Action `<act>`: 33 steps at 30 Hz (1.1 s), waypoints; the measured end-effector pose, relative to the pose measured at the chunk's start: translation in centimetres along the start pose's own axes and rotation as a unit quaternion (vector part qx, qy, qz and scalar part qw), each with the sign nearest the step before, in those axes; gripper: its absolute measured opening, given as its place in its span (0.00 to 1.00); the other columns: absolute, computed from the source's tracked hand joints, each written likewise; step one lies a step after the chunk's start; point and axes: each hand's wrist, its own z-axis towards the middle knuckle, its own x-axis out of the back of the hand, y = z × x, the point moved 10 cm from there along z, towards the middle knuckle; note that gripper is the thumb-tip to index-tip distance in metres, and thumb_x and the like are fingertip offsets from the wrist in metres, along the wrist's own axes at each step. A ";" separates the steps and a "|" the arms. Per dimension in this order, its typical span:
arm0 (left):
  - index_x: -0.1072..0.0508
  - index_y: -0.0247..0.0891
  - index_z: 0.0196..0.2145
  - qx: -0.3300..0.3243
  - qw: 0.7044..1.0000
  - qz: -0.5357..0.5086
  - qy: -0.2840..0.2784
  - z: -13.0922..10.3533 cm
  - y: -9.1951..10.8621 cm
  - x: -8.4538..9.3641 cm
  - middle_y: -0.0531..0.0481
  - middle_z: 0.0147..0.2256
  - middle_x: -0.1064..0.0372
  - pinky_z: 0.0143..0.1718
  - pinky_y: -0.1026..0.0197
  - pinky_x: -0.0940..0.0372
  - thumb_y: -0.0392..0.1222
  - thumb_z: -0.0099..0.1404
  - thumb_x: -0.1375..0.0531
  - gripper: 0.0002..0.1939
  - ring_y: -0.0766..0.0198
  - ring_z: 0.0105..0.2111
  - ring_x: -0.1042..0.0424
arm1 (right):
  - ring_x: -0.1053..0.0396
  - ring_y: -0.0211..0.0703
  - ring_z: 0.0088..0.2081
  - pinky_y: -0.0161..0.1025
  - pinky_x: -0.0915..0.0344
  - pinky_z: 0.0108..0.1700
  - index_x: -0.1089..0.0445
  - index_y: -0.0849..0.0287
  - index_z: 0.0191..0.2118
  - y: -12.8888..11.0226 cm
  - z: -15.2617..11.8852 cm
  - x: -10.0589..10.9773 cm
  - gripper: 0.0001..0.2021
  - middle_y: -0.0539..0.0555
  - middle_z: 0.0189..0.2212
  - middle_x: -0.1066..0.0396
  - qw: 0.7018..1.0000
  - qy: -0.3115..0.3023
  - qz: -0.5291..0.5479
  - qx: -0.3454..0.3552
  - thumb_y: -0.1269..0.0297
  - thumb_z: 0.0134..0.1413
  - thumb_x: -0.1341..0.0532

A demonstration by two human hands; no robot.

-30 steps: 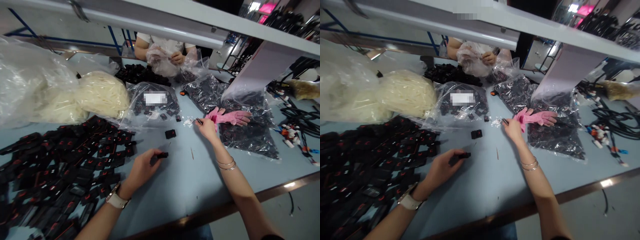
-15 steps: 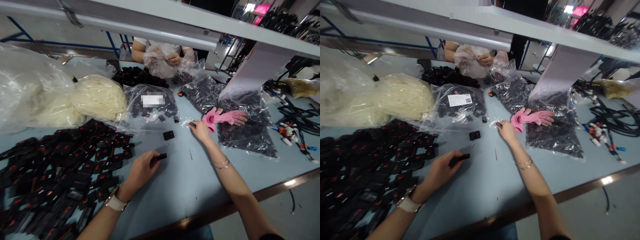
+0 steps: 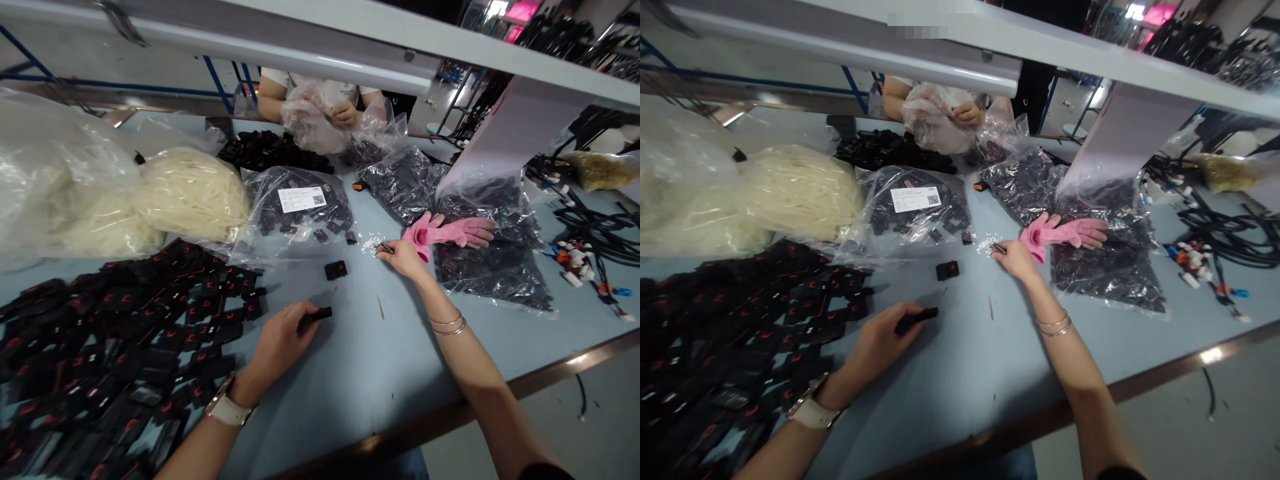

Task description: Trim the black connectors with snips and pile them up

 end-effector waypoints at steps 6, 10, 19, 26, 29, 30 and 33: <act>0.32 0.40 0.35 -0.001 1.000 0.003 -0.010 0.0 0.1 0.0 0.50 0.31 0.26 0.28 0.61 0.32 0.39 0.60 0.45 0.04 0.61 0.29 0.27 | 0.31 0.40 0.30 0.32 0.41 0.33 0.24 0.62 0.36 0.3 0.0 -0.1 0.09 0.53 0.30 0.23 0.999 -0.035 -0.023 -0.017 0.65 0.49 0.36; 0.31 0.39 0.35 0.010 1.000 -0.007 -0.016 0.1 0.1 0.0 0.49 0.31 0.26 0.28 0.61 0.32 0.40 0.61 0.45 0.05 0.61 0.29 0.27 | 0.31 0.41 0.32 0.34 0.42 0.34 0.24 0.62 0.35 -0.9 -0.2 -0.1 0.09 0.55 0.30 0.24 0.995 -0.042 -0.090 0.014 0.63 0.55 0.39; 0.31 0.39 0.35 0.009 1.000 -0.008 -0.018 0.2 0.2 0.0 0.50 0.31 0.27 0.27 0.62 0.33 0.40 0.61 0.45 0.05 0.62 0.29 0.27 | 0.29 0.46 0.40 0.36 0.41 0.37 0.25 0.58 0.41 -3.3 -1.0 -0.8 0.11 0.58 0.40 0.26 0.979 -0.043 -0.193 0.050 0.68 0.59 0.44; 0.32 0.39 0.34 0.021 1.000 -0.005 -0.011 0.3 0.4 0.3 0.51 0.29 0.28 0.26 0.63 0.34 0.38 0.61 0.44 0.03 0.63 0.28 0.28 | 0.33 0.41 0.31 0.35 0.43 0.32 0.29 0.63 0.34 -3.8 -1.2 0.3 0.07 0.56 0.31 0.27 0.997 -0.021 -0.060 0.035 0.72 0.54 0.45; 0.31 0.40 0.35 0.041 0.999 -0.007 -0.011 0.4 0.0 0.2 0.52 0.29 0.27 0.25 0.63 0.34 0.38 0.61 0.43 0.04 0.63 0.27 0.28 | 0.41 0.34 0.21 0.33 0.46 0.26 0.32 0.61 0.32 -5.5 -2.1 -0.4 0.09 0.49 0.21 0.34 0.983 -0.050 0.177 0.013 0.62 0.56 0.46; 0.31 0.40 0.35 0.049 0.999 -0.009 -0.012 0.4 -0.1 0.2 0.52 0.29 0.27 0.25 0.64 0.35 0.39 0.61 0.43 0.04 0.64 0.26 0.28 | 0.44 0.32 0.19 0.32 0.47 0.24 0.33 0.61 0.31 -6.6 -2.8 -1.3 0.09 0.47 0.20 0.35 0.965 -0.080 0.249 0.015 0.61 0.55 0.45; 0.30 0.39 0.36 0.063 0.998 -0.014 -0.012 0.4 -0.5 0.2 0.52 0.29 0.27 0.26 0.64 0.35 0.39 0.61 0.42 0.05 0.64 0.26 0.28 | 0.45 0.31 0.18 0.32 0.48 0.23 0.34 0.60 0.31 -10.4 -5.3 -5.3 0.07 0.46 0.21 0.36 0.909 -0.204 0.362 0.026 0.61 0.51 0.43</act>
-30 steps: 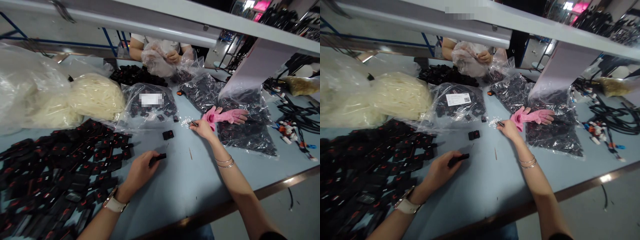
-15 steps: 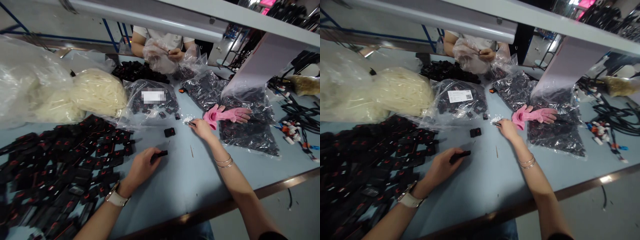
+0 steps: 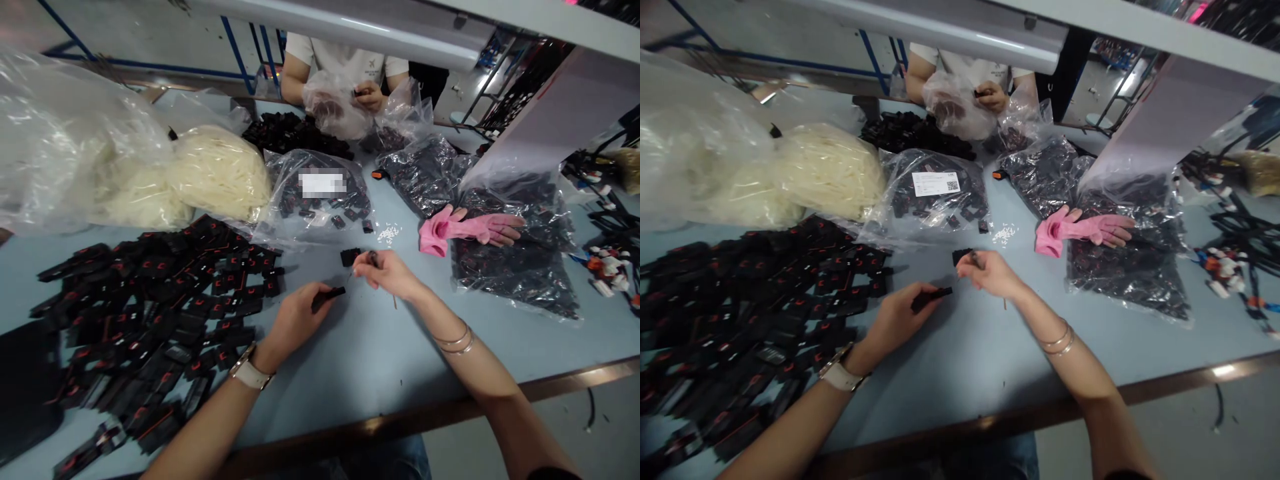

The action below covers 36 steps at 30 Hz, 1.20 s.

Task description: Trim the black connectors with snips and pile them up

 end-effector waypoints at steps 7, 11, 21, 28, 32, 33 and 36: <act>0.28 0.38 0.36 0.006 1.000 0.019 -0.017 0.1 -0.2 -0.4 0.51 0.30 0.26 0.29 0.64 0.35 0.38 0.61 0.42 0.05 0.63 0.28 0.27 | 0.44 0.33 0.24 0.33 0.47 0.29 0.31 0.61 0.30 1.5 0.2 -4.2 0.07 0.45 0.22 0.39 0.999 -0.032 -0.017 0.026 0.63 0.52 0.43; 0.28 0.38 0.35 0.013 1.000 0.016 -0.019 0.1 -0.2 -0.4 0.51 0.29 0.26 0.29 0.64 0.36 0.39 0.61 0.41 0.05 0.63 0.28 0.27 | 0.41 0.35 0.29 0.34 0.45 0.34 0.29 0.61 0.29 1.7 0.3 -4.0 0.06 0.47 0.26 0.39 0.999 -0.019 -0.026 0.034 0.64 0.50 0.41; 0.28 0.37 0.35 0.016 1.000 0.006 -0.021 0.2 -0.1 -0.3 0.52 0.28 0.26 0.28 0.65 0.37 0.38 0.61 0.41 0.05 0.64 0.27 0.28 | 0.42 0.34 0.28 0.34 0.46 0.34 0.29 0.60 0.28 1.7 0.1 -4.2 0.05 0.46 0.24 0.39 0.999 0.000 -0.010 0.033 0.65 0.50 0.40; 0.29 0.38 0.34 0.012 0.999 0.029 -0.018 0.2 0.0 -0.3 0.52 0.28 0.27 0.27 0.65 0.38 0.38 0.60 0.41 0.03 0.64 0.27 0.29 | 0.39 0.36 0.31 0.35 0.43 0.35 0.28 0.61 0.28 1.5 -0.1 -3.8 0.04 0.48 0.26 0.39 0.996 0.038 -0.065 0.050 0.69 0.51 0.40; 0.29 0.38 0.33 0.010 0.999 0.036 -0.017 0.2 0.0 -0.4 0.51 0.28 0.27 0.28 0.64 0.38 0.38 0.60 0.41 0.03 0.64 0.27 0.28 | 0.37 0.38 0.34 0.36 0.41 0.39 0.28 0.61 0.30 1.4 -0.3 -3.9 0.04 0.50 0.28 0.37 0.995 0.048 -0.059 0.070 0.69 0.52 0.40; 0.29 0.38 0.34 0.010 0.999 0.034 -0.017 0.2 0.0 -0.4 0.51 0.28 0.27 0.28 0.64 0.38 0.38 0.60 0.41 0.03 0.64 0.27 0.28 | 0.36 0.38 0.34 0.36 0.41 0.39 0.28 0.61 0.30 1.4 -0.3 -4.0 0.04 0.50 0.29 0.36 0.995 0.048 -0.057 0.074 0.69 0.52 0.40; 0.29 0.38 0.34 0.011 0.999 0.030 -0.020 0.2 -0.1 -0.5 0.51 0.29 0.27 0.28 0.64 0.38 0.38 0.61 0.42 0.03 0.64 0.27 0.29 | 0.36 0.38 0.34 0.37 0.40 0.40 0.28 0.60 0.30 1.5 -0.3 -4.1 0.04 0.50 0.29 0.36 0.995 0.046 -0.051 0.076 0.69 0.52 0.40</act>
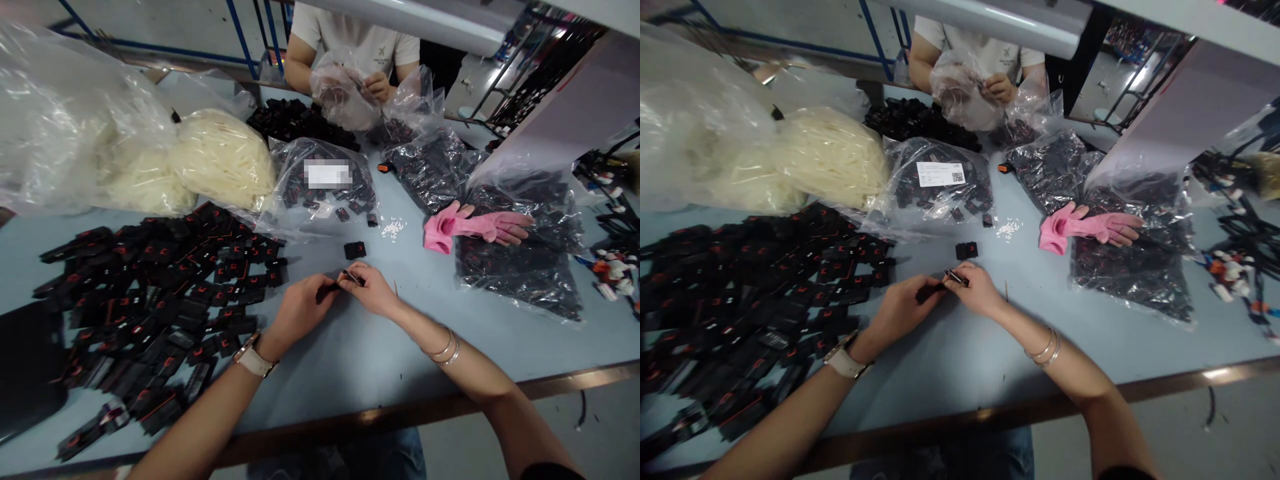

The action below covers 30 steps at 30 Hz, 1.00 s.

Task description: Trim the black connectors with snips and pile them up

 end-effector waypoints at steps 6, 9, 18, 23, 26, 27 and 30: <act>0.29 0.37 0.34 0.011 1.000 -0.004 -0.007 0.0 -0.2 -0.1 0.52 0.28 0.27 0.26 0.65 0.39 0.39 0.61 0.41 0.04 0.65 0.26 0.30 | 0.36 0.38 0.34 0.36 0.41 0.39 0.28 0.60 0.29 0.3 0.1 0.1 0.03 0.50 0.28 0.35 1.000 -0.005 0.007 -0.020 0.68 0.50 0.40; 0.29 0.38 0.34 0.012 1.000 -0.005 -0.009 0.0 -0.2 -0.1 0.51 0.28 0.27 0.27 0.65 0.39 0.39 0.61 0.41 0.04 0.64 0.27 0.29 | 0.39 0.36 0.29 0.35 0.43 0.34 0.28 0.60 0.29 0.7 0.1 0.2 0.03 0.48 0.26 0.36 0.999 -0.005 0.008 -0.042 0.68 0.48 0.39; 0.30 0.38 0.33 -0.017 1.000 0.012 0.003 -0.1 0.0 0.0 0.51 0.29 0.27 0.29 0.64 0.36 0.38 0.60 0.41 0.03 0.63 0.28 0.28 | 0.43 0.31 0.22 0.32 0.47 0.26 0.31 0.61 0.27 2.2 0.3 -0.4 0.06 0.43 0.19 0.39 0.985 -0.025 0.110 -0.134 0.67 0.39 0.36; 0.29 0.38 0.32 -0.036 0.999 0.018 0.000 -0.1 0.3 -0.1 0.50 0.29 0.26 0.30 0.62 0.36 0.36 0.60 0.42 0.02 0.62 0.29 0.28 | 0.46 0.30 0.21 0.32 0.50 0.24 0.30 0.61 0.25 2.2 0.4 -0.7 0.04 0.42 0.16 0.41 0.982 -0.050 0.100 -0.150 0.71 0.38 0.36; 0.29 0.38 0.32 -0.025 1.000 0.012 0.002 0.0 0.1 0.1 0.50 0.29 0.27 0.29 0.63 0.37 0.36 0.60 0.42 0.02 0.62 0.28 0.28 | 0.45 0.30 0.21 0.31 0.49 0.24 0.29 0.61 0.28 2.3 0.5 -0.4 0.07 0.42 0.17 0.40 0.981 -0.045 0.115 -0.147 0.69 0.37 0.34; 0.29 0.38 0.32 -0.021 1.000 0.007 0.003 0.0 0.1 0.2 0.50 0.28 0.27 0.29 0.63 0.37 0.37 0.61 0.42 0.02 0.63 0.28 0.28 | 0.44 0.30 0.21 0.31 0.49 0.24 0.29 0.61 0.29 2.3 0.5 -0.3 0.09 0.42 0.17 0.39 0.979 -0.043 0.131 -0.147 0.68 0.36 0.33; 0.30 0.38 0.32 -0.010 1.000 -0.008 0.007 -0.1 0.0 0.3 0.51 0.27 0.27 0.28 0.64 0.37 0.38 0.60 0.41 0.02 0.63 0.27 0.29 | 0.48 0.28 0.19 0.31 0.52 0.21 0.30 0.61 0.31 2.4 0.6 0.4 0.14 0.42 0.18 0.41 0.962 -0.015 0.227 -0.151 0.59 0.37 0.32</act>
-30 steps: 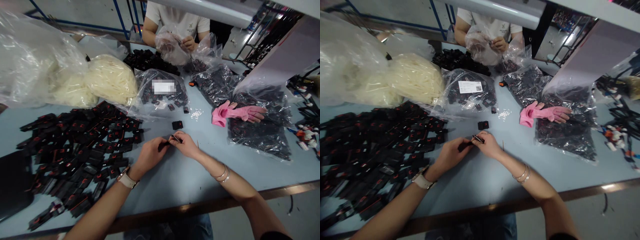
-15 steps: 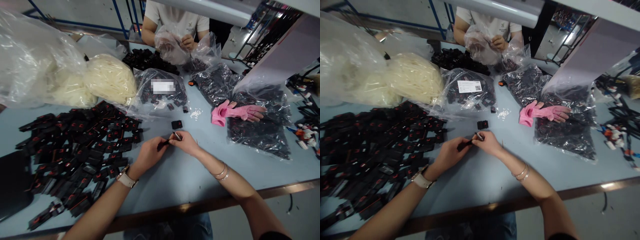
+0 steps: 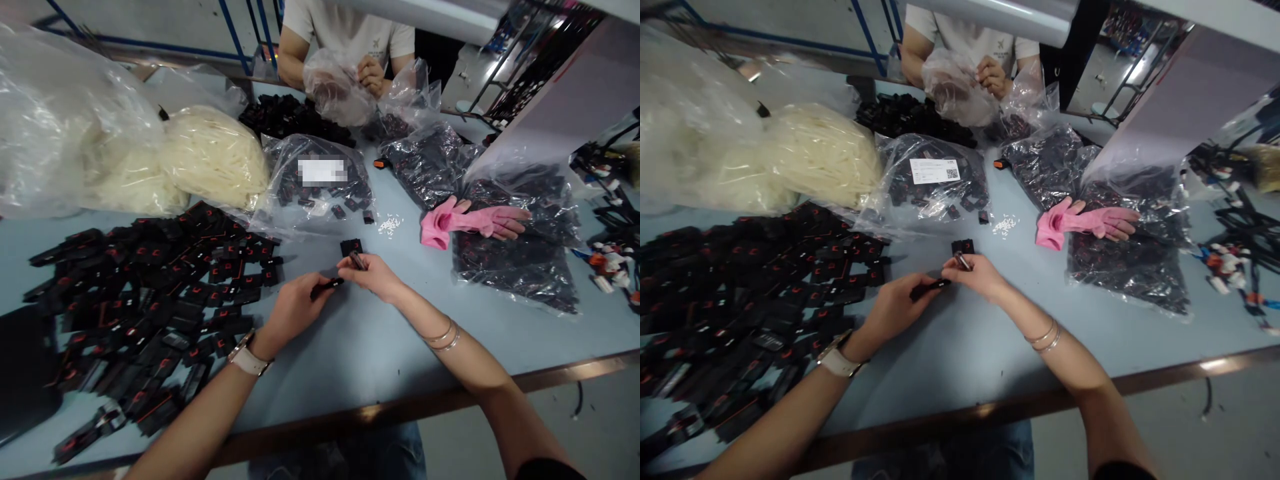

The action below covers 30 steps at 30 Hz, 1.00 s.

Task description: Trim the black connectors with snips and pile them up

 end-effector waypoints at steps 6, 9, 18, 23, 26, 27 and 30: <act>0.29 0.38 0.32 0.021 1.000 -0.010 0.008 -0.1 -0.3 0.0 0.52 0.27 0.28 0.27 0.65 0.38 0.39 0.60 0.41 0.03 0.65 0.26 0.30 | 0.36 0.35 0.26 0.33 0.41 0.26 0.30 0.60 0.28 -1.3 -0.6 1.6 0.23 0.51 0.25 0.33 0.988 0.095 0.087 0.089 0.43 0.50 0.47; 0.29 0.39 0.31 0.029 1.000 0.002 0.011 -0.1 -0.3 0.1 0.52 0.27 0.28 0.27 0.65 0.38 0.40 0.60 0.42 0.03 0.65 0.26 0.29 | 0.38 0.35 0.24 0.33 0.42 0.25 0.32 0.59 0.25 -2.0 -1.6 1.5 0.26 0.50 0.21 0.36 0.981 0.136 0.005 0.140 0.41 0.53 0.52; 0.29 0.39 0.31 0.045 0.999 -0.007 0.009 0.0 -0.4 0.3 0.52 0.27 0.27 0.27 0.65 0.37 0.41 0.60 0.42 0.05 0.65 0.26 0.29 | 0.46 0.32 0.16 0.32 0.49 0.19 0.41 0.56 0.22 -2.1 -3.0 0.4 0.23 0.45 0.14 0.44 0.969 0.154 -0.046 0.186 0.41 0.54 0.49; 0.29 0.39 0.30 0.041 0.999 -0.013 0.008 0.1 -0.4 0.2 0.53 0.26 0.28 0.27 0.65 0.38 0.40 0.59 0.41 0.03 0.65 0.25 0.30 | 0.46 0.32 0.15 0.32 0.49 0.19 0.42 0.56 0.23 -1.4 -2.8 0.5 0.22 0.45 0.14 0.43 0.969 0.161 -0.042 0.182 0.41 0.54 0.49; 0.29 0.38 0.31 0.045 0.999 -0.011 0.007 0.1 -0.5 0.2 0.52 0.26 0.27 0.27 0.65 0.38 0.39 0.59 0.41 0.03 0.65 0.26 0.30 | 0.45 0.32 0.16 0.32 0.48 0.19 0.42 0.56 0.24 -1.4 -2.8 0.4 0.22 0.45 0.14 0.42 0.968 0.157 -0.048 0.191 0.42 0.55 0.49; 0.29 0.38 0.31 0.046 0.999 -0.010 0.005 0.1 -0.5 0.1 0.52 0.26 0.27 0.27 0.65 0.38 0.39 0.59 0.41 0.03 0.65 0.26 0.30 | 0.45 0.32 0.16 0.32 0.48 0.19 0.42 0.56 0.24 -1.4 -2.8 0.4 0.22 0.45 0.14 0.43 0.968 0.157 -0.051 0.191 0.42 0.55 0.50; 0.29 0.39 0.31 0.044 0.999 -0.008 0.004 0.1 -0.4 0.2 0.52 0.26 0.28 0.27 0.65 0.38 0.39 0.59 0.41 0.03 0.65 0.26 0.30 | 0.45 0.32 0.16 0.32 0.48 0.19 0.42 0.56 0.24 -1.3 -2.7 0.4 0.22 0.45 0.14 0.43 0.968 0.157 -0.065 0.186 0.42 0.55 0.50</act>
